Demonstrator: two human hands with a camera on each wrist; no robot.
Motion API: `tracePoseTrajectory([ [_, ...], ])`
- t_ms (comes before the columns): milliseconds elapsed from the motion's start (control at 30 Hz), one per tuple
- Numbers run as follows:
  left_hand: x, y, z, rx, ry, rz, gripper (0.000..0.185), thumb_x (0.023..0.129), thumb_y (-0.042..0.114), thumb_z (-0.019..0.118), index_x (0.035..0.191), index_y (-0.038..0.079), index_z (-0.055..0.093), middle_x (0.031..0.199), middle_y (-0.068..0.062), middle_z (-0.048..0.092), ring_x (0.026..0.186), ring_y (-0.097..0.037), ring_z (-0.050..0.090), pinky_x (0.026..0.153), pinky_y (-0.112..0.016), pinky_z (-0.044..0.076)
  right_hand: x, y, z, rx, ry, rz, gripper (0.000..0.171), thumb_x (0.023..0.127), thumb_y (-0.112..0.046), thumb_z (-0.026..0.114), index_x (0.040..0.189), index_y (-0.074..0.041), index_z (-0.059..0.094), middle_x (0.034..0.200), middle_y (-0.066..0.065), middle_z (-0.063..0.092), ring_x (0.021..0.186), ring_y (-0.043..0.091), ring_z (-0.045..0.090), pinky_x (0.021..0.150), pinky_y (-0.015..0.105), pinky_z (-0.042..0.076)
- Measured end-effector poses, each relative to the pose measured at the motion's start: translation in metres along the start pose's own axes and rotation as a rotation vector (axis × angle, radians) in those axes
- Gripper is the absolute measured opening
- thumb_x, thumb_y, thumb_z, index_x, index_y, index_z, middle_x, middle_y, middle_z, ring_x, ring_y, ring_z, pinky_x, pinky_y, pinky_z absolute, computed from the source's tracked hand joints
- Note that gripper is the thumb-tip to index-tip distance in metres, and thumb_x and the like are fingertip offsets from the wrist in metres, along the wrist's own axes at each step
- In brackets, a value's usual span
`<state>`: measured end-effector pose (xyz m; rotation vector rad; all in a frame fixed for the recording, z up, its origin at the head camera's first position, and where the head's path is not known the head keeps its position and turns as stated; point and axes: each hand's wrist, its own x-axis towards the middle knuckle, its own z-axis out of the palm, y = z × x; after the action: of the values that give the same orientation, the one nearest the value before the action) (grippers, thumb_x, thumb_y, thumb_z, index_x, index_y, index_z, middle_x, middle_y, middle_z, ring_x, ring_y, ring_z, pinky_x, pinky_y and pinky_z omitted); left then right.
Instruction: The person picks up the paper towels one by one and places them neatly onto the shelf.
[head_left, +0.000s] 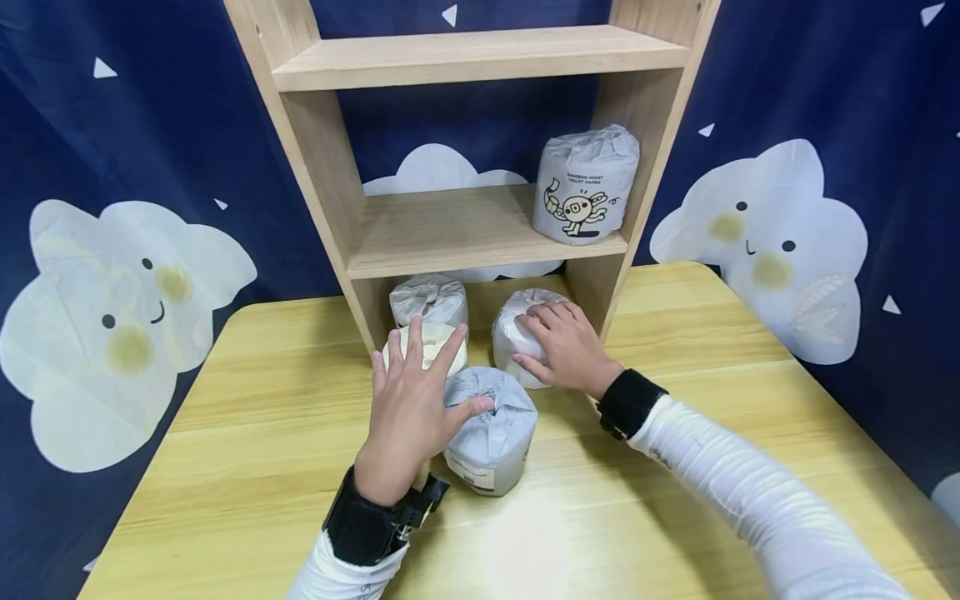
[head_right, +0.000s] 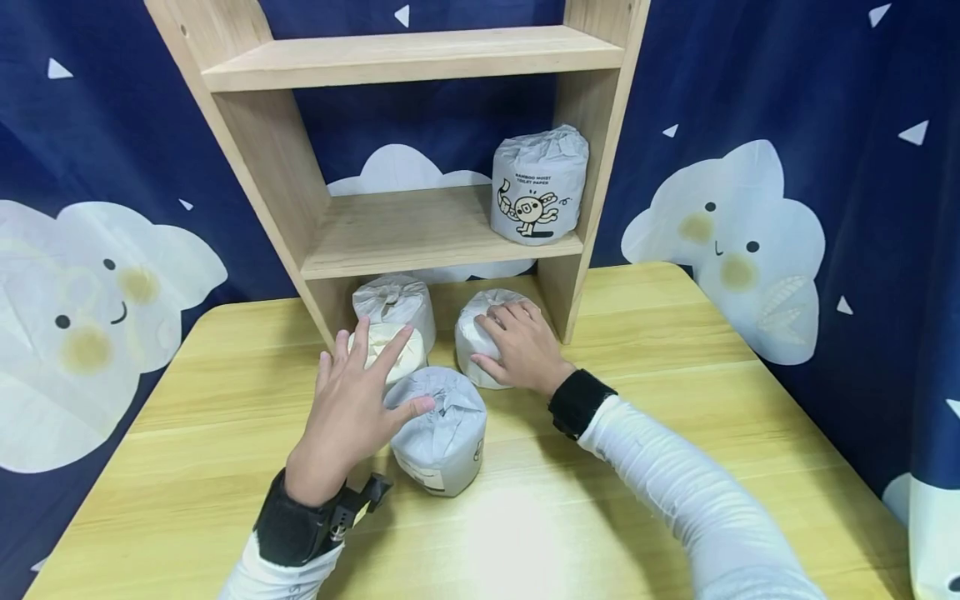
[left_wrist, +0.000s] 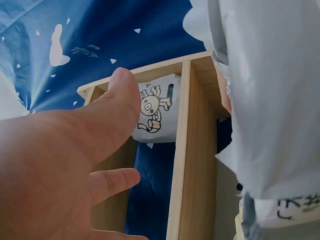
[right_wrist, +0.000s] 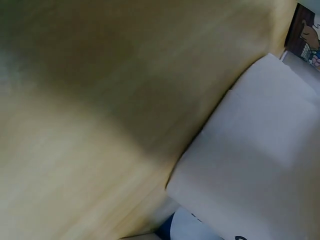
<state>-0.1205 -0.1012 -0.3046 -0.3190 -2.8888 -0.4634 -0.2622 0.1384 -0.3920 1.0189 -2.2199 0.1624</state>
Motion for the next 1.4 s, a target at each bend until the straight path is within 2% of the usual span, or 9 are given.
tracePoseTrajectory([
  [367, -0.001, 0.002, 0.001, 0.041, 0.001, -0.022, 0.09, 0.076, 0.065, 0.069, 0.152, 0.031, 0.035, 0.157, -0.026, 0.012, 0.14, -0.052, 0.01, 0.109, -0.066, 0.007, -0.004, -0.002, 0.008, -0.095, 0.019, -0.008, 0.066, 0.083, -0.062, 0.057, 0.121, -0.008, 0.063, 0.106, 0.012, 0.066, 0.102, 0.033, 0.058, 0.093, 0.051, 0.038],
  [700, -0.001, 0.004, 0.002, 0.042, 0.02, -0.001, 0.09, 0.075, 0.066, 0.069, 0.152, 0.031, 0.035, 0.157, -0.027, 0.012, 0.14, -0.053, 0.011, 0.109, -0.066, 0.009, -0.005, 0.0, 0.009, -0.105, 0.044, -0.002, 0.058, 0.089, -0.054, 0.053, 0.119, -0.007, 0.063, 0.103, 0.015, 0.066, 0.095, 0.034, 0.06, 0.084, 0.05, 0.039],
  [933, -0.002, 0.003, 0.001, 0.025, -0.002, -0.012, 0.089, 0.076, 0.065, 0.069, 0.152, 0.03, 0.035, 0.157, -0.026, 0.011, 0.14, -0.052, 0.009, 0.11, -0.065, 0.006, -0.002, 0.001, 0.014, -0.125, 0.105, -0.031, 0.054, 0.085, -0.052, 0.057, 0.113, -0.006, 0.066, 0.095, 0.013, 0.067, 0.086, 0.032, 0.062, 0.077, 0.047, 0.043],
  [1400, -0.002, 0.003, 0.0, 0.023, -0.008, -0.011, 0.09, 0.076, 0.065, 0.069, 0.152, 0.029, 0.035, 0.158, -0.026, 0.011, 0.141, -0.052, 0.008, 0.11, -0.066, 0.007, -0.002, 0.002, 0.016, -0.122, 0.149, -0.06, 0.049, 0.082, -0.048, 0.062, 0.107, -0.007, 0.067, 0.091, 0.012, 0.066, 0.082, 0.032, 0.062, 0.073, 0.046, 0.043],
])
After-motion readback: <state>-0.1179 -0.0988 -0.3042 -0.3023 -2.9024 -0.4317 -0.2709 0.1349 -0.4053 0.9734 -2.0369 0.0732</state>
